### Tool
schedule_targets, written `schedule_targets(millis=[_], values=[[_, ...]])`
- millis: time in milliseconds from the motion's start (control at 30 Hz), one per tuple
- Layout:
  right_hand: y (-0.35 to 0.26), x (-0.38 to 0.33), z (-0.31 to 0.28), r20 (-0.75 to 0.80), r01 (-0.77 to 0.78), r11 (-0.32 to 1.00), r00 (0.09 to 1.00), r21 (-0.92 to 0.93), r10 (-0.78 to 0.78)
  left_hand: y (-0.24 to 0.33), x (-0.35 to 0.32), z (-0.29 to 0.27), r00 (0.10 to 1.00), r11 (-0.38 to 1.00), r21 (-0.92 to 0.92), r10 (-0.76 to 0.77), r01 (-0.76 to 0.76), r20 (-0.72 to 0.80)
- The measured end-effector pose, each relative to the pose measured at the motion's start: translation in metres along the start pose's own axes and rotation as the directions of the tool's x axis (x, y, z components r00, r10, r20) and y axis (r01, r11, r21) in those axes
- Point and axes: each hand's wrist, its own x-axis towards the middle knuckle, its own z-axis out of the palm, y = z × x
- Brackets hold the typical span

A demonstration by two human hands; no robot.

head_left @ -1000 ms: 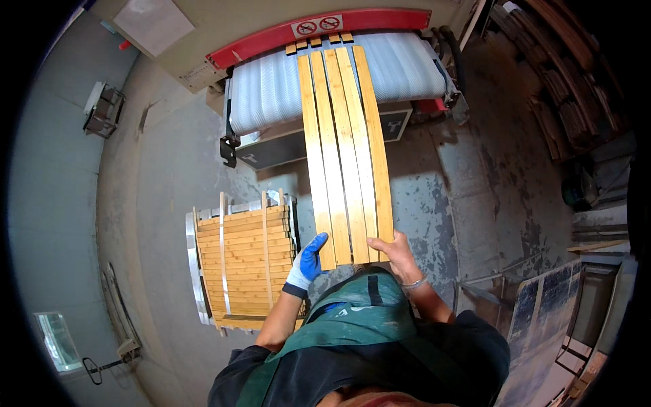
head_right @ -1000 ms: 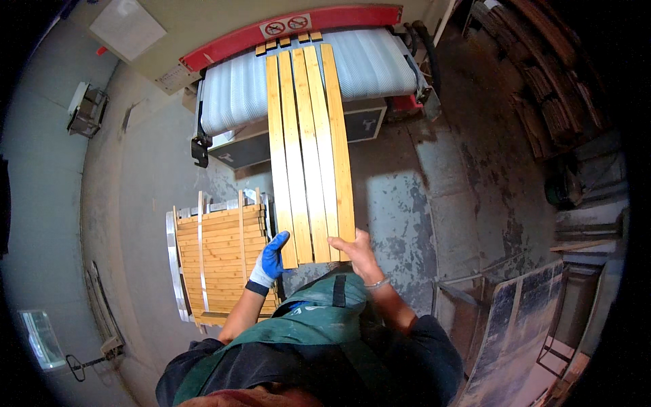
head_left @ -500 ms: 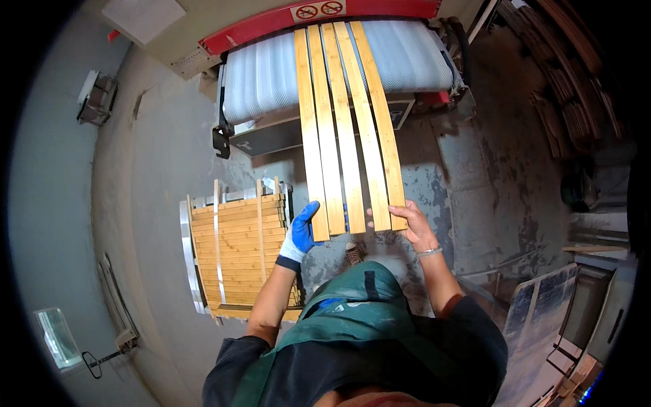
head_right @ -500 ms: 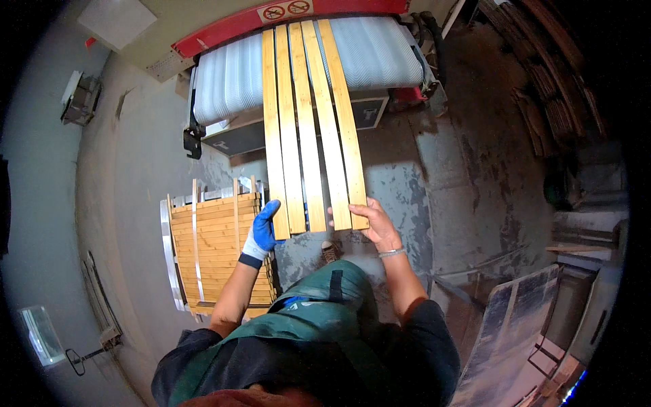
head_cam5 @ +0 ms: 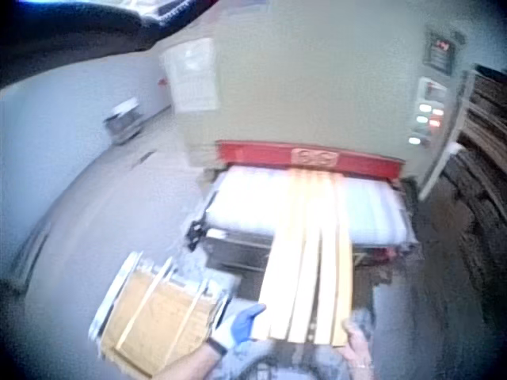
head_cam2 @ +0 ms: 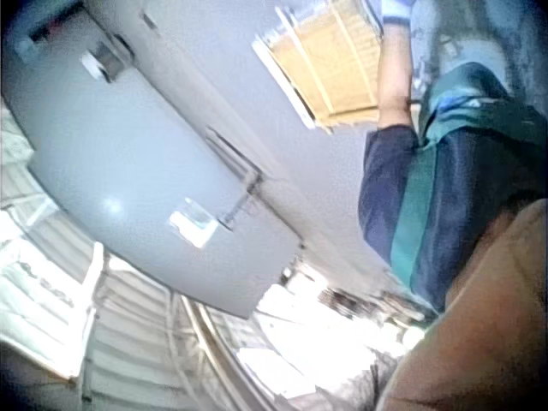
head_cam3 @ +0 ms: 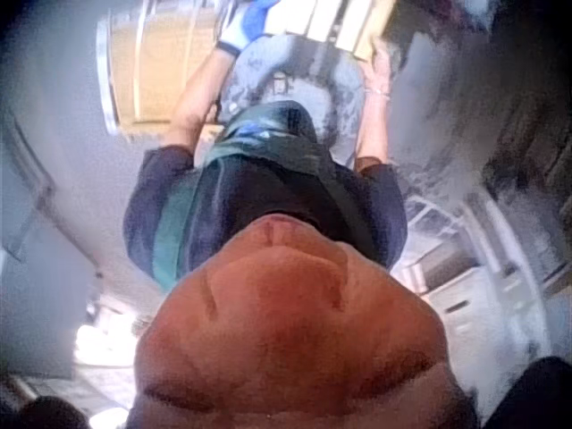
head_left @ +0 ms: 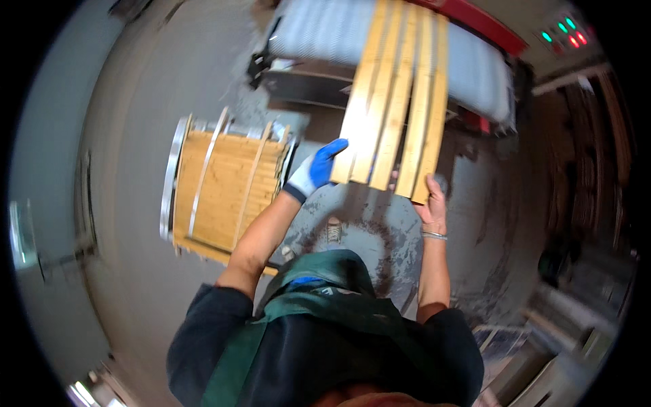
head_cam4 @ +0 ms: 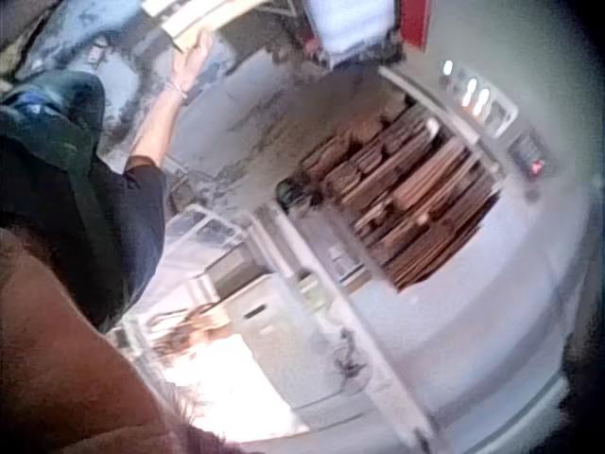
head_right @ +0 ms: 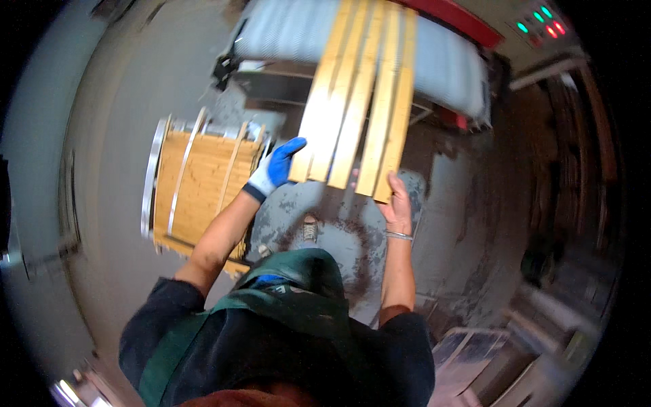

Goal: The person repeatedly picks up three wooden planks from a stack and feeds them into a conveyor belt machine. The person wears blue gloves and a green apron while performing this repetitive task in a workshop environment.

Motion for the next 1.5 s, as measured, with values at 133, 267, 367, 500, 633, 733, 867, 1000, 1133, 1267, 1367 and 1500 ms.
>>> schedule_targets(millis=[133, 267, 367, 500, 633, 733, 867, 1000, 1133, 1267, 1367, 1500], values=[[-0.003, -0.003, -0.013, -0.225, 0.046, 0.997, 0.973, -0.057, -0.058, -0.009, 0.008, -0.001, 0.999, 0.994, 0.103, 0.042, -0.038, -0.033], [-0.019, 0.002, -0.031, -0.044, 0.021, 0.999, 0.999, 0.027, -0.020, -0.012, 0.009, 0.002, 0.965, 0.734, 0.657, 0.259, -0.172, -0.038], [-0.027, 0.001, -0.080, -0.183, 0.139, 0.986, 0.971, -0.090, -0.153, -0.033, 0.005, -0.018, 0.880, 0.742, 0.483, 0.444, -0.465, 0.166], [0.025, -0.004, -0.188, -0.332, -0.007, 0.968, 0.939, 0.252, 0.093, -0.105, -0.056, -0.115, 0.932, 0.944, -0.070, 0.330, -0.323, 0.147], [0.178, -0.020, -0.240, -0.017, -0.669, 0.736, 0.739, 0.107, 0.674, -0.247, -0.227, -0.233, 0.846, 0.790, -0.338, 0.531, -0.511, -0.039], [0.335, -0.033, -0.222, -0.551, -0.761, 0.416, 0.648, -0.498, 0.526, -0.317, -0.331, -0.300, 0.751, 0.826, 0.434, 0.532, -0.358, -0.392], [0.547, -0.030, -0.197, -0.416, -0.577, -0.034, 0.545, -0.816, 0.728, -0.376, -0.453, -0.354, 0.568, 0.669, -0.345, 0.142, -0.659, -0.811], [0.736, -0.058, -0.203, -0.261, -0.393, -0.074, 0.447, -0.916, 0.856, -0.422, -0.535, -0.400, 0.253, 0.601, -0.157, 0.078, -0.784, -0.964], [0.832, -0.073, -0.223, -0.359, -0.318, -0.247, 0.369, -0.915, 0.857, -0.468, -0.566, -0.433, 0.178, 0.571, -0.129, 0.029, -0.810, -0.984], [0.829, -0.077, -0.206, -0.305, -0.417, -0.175, 0.268, -0.892, 0.914, -0.473, -0.557, -0.451, 0.264, 0.517, -0.151, 0.152, -0.843, -0.953], [0.773, -0.075, -0.149, -0.393, -0.459, -0.237, 0.282, -0.856, 0.875, -0.426, -0.535, -0.482, 0.270, 0.561, -0.158, 0.122, -0.813, -0.955], [0.683, -0.099, -0.050, -0.431, -0.398, -0.285, 0.348, -0.872, 0.833, -0.308, -0.500, -0.554, 0.246, 0.518, -0.102, 0.217, -0.849, -0.945]])
